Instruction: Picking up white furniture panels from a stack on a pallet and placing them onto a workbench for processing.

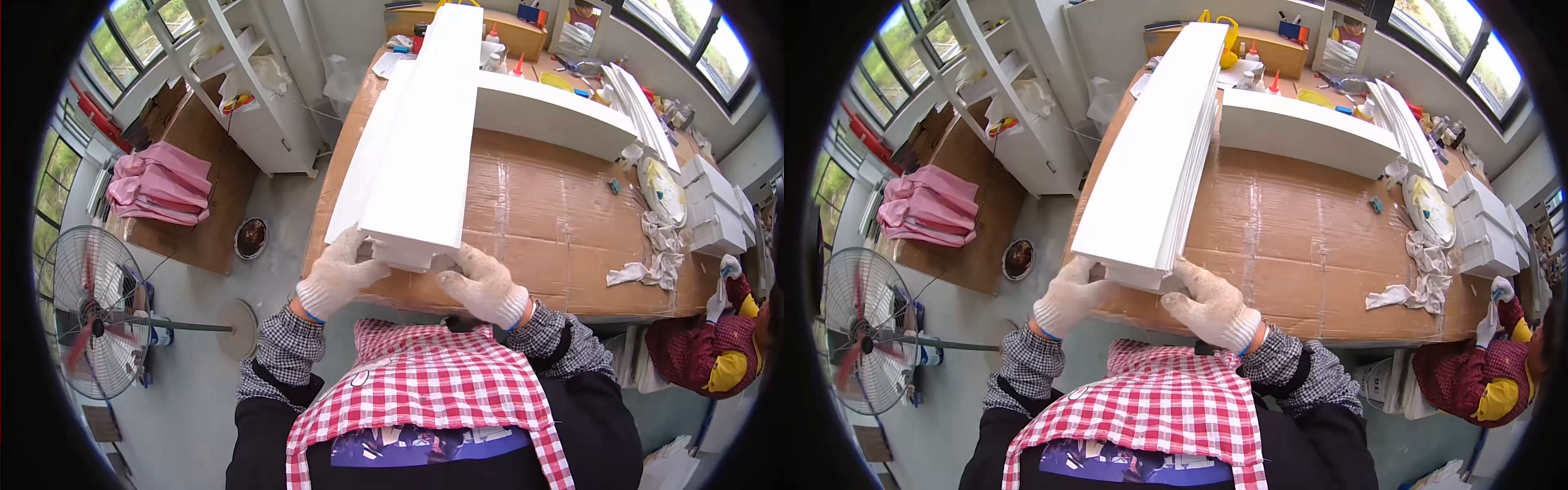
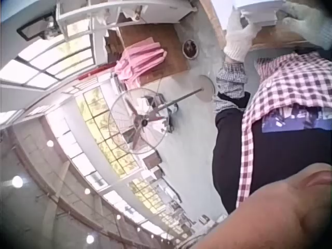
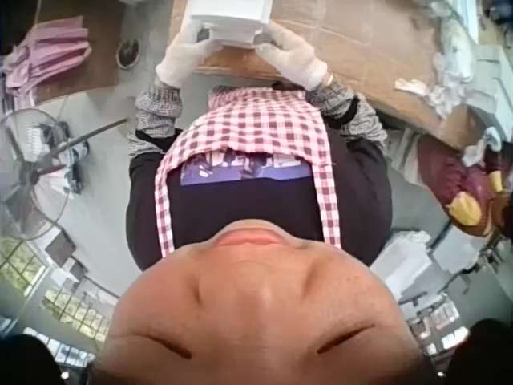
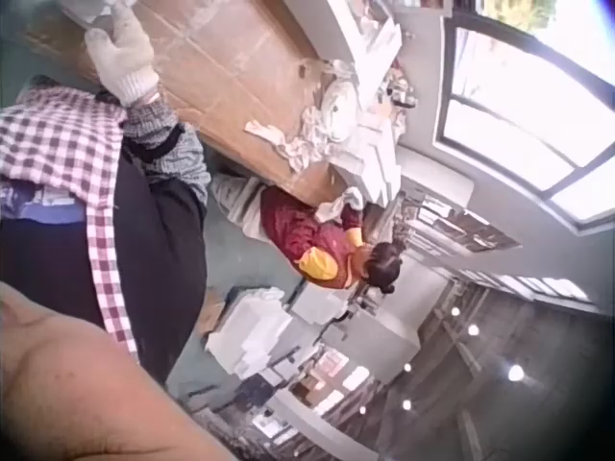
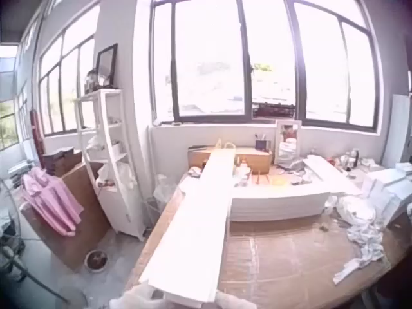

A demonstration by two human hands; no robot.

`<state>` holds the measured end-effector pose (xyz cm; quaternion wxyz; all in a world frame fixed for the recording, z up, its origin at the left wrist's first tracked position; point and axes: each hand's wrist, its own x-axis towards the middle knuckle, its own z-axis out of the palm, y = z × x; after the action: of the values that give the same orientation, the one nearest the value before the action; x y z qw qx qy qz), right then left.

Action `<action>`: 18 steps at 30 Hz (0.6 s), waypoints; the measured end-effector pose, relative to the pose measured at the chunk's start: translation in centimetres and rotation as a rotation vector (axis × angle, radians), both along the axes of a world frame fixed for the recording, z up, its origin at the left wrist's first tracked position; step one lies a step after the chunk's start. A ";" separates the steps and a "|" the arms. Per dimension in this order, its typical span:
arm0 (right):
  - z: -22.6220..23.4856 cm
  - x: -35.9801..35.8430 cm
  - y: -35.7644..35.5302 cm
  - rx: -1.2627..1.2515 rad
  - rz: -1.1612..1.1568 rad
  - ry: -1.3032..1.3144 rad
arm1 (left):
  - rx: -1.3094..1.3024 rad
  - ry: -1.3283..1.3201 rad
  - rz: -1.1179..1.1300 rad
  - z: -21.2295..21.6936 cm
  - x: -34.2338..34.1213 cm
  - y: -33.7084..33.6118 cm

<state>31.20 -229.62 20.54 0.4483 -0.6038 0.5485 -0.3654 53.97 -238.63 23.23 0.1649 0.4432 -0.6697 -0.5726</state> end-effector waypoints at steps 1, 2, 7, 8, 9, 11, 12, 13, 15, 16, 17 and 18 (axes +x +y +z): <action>0.3 -0.6 -0.3 0.023 0.042 0.081 | -0.002 -0.097 0.035 -0.1 -0.5 0.1; 0.1 -1.0 -0.5 0.023 0.082 0.073 | -0.135 -0.236 0.074 -0.3 -1.1 0.3; 1.5 -1.9 -1.3 0.026 0.249 0.186 | -0.369 -0.250 -0.008 -3.1 -1.9 -0.3; 2.0 -1.8 -1.4 0.050 0.287 0.221 | -0.592 -0.316 -0.105 -2.7 -2.1 -0.6; 2.2 -1.7 -1.5 0.073 0.324 0.258 | -0.816 -0.381 -0.205 -2.3 -2.3 -0.8; 2.0 -1.9 -1.7 0.071 0.333 0.283 | -0.904 -0.404 -0.208 -2.0 -2.9 -1.1; 1.8 -1.9 -1.9 0.086 0.356 0.286 | -0.987 -0.433 -0.210 -2.0 -3.0 -1.2; 1.8 -2.0 -2.0 0.100 0.382 0.289 | -0.994 -0.428 -0.209 -2.9 -2.7 -1.6; 2.2 -1.7 -2.0 0.085 0.393 0.301 | -0.887 -0.356 -0.108 -5.7 -1.5 -2.3; 2.3 -1.7 -2.2 0.091 0.416 0.301 | -0.895 -0.354 -0.113 -5.6 -1.4 -2.4; 2.4 -1.7 -2.3 0.098 0.439 0.299 | -0.847 -0.323 -0.082 -5.4 -1.3 -2.3; 1.7 -1.5 -2.2 0.054 0.426 0.271 | -0.797 -0.292 -0.052 -5.2 -1.3 -2.2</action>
<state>29.70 -231.86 22.24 0.4536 -0.7370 0.4737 -0.1635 52.70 -240.84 18.01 0.2120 0.4042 -0.8661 -0.2039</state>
